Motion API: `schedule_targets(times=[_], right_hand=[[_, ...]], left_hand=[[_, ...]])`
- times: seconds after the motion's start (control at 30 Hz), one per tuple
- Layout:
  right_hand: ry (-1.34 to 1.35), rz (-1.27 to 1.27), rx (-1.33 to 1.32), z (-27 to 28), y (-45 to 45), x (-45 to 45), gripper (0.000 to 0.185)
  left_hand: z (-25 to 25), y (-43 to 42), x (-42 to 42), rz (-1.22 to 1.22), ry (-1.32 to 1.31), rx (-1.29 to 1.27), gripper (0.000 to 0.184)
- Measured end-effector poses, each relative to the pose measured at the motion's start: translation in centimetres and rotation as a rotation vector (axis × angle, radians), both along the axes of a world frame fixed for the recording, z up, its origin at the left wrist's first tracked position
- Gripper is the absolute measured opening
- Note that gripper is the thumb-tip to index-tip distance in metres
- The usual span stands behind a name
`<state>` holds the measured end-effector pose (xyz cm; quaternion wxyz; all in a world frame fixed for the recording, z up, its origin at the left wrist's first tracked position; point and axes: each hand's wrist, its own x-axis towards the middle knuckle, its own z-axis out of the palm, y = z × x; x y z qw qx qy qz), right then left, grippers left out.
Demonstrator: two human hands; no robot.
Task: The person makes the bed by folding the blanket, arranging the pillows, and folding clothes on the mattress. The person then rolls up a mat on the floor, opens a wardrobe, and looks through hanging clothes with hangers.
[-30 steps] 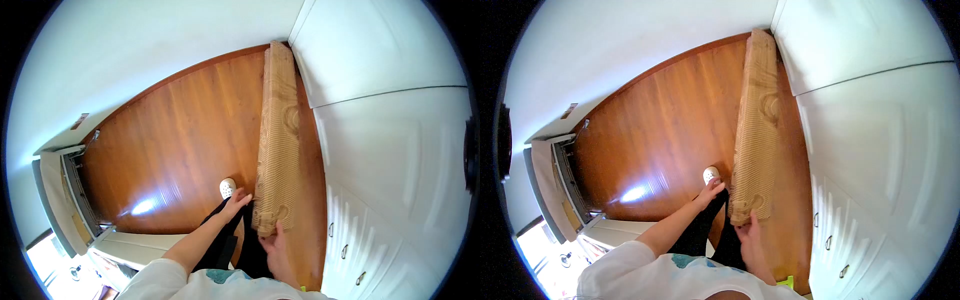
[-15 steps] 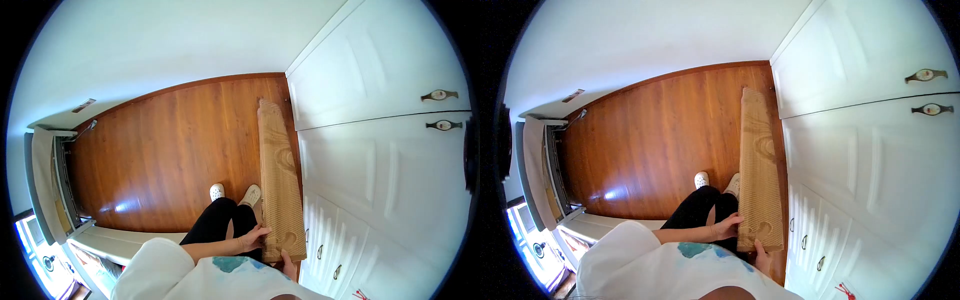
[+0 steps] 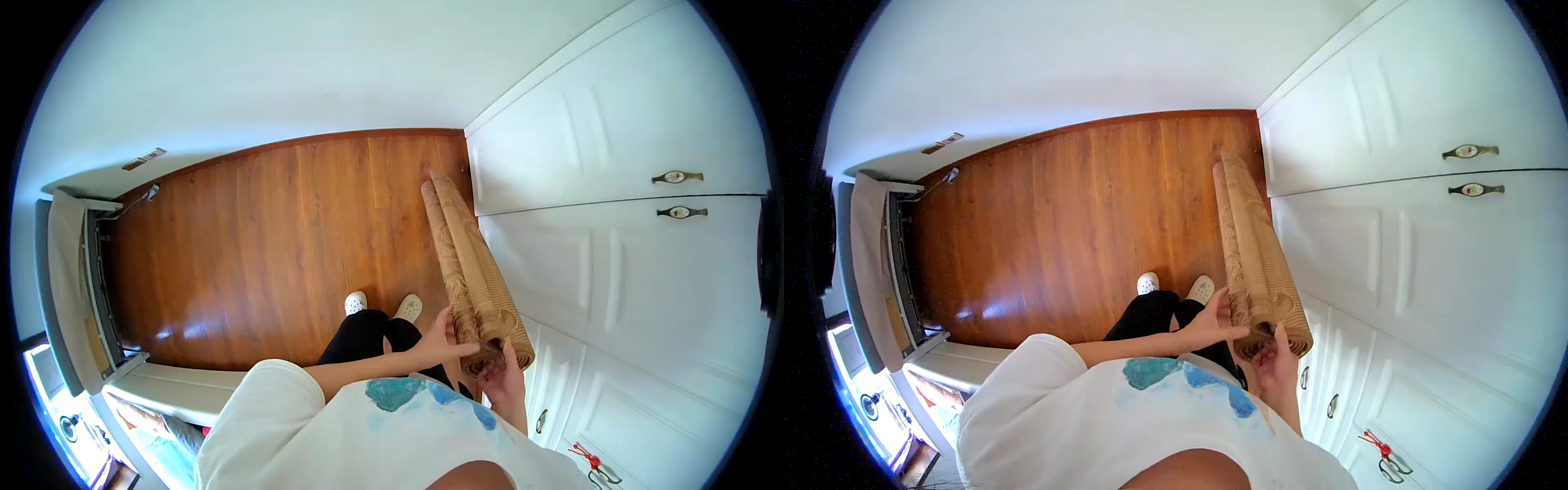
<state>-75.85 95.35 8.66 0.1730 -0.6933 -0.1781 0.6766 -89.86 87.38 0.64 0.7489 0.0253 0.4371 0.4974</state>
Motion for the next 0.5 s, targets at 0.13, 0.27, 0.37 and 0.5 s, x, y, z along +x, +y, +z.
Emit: schedule_targets(times=[0.13,0.27,0.37,0.5], right_hand=[[0.039,-0.062,-0.099,0.0,1.8,-2.6,0.029],[0.125,-0.082,-0.15,-0.9,3.6,-3.6,0.026],[0.184,-0.084,-0.153,0.6,5.4,-4.9,0.027],[0.243,-0.132,-0.186,2.5,9.3,-6.4,0.019]], left_hand=[[3.6,1.0,-4.8,-0.159,1.316,0.694,0.103],[5.2,3.7,-6.9,-0.376,1.506,0.827,0.1],[4.9,5.8,-7.3,-0.358,1.559,0.927,0.099],[4.5,9.1,-7.4,-0.298,1.578,0.934,0.097]])
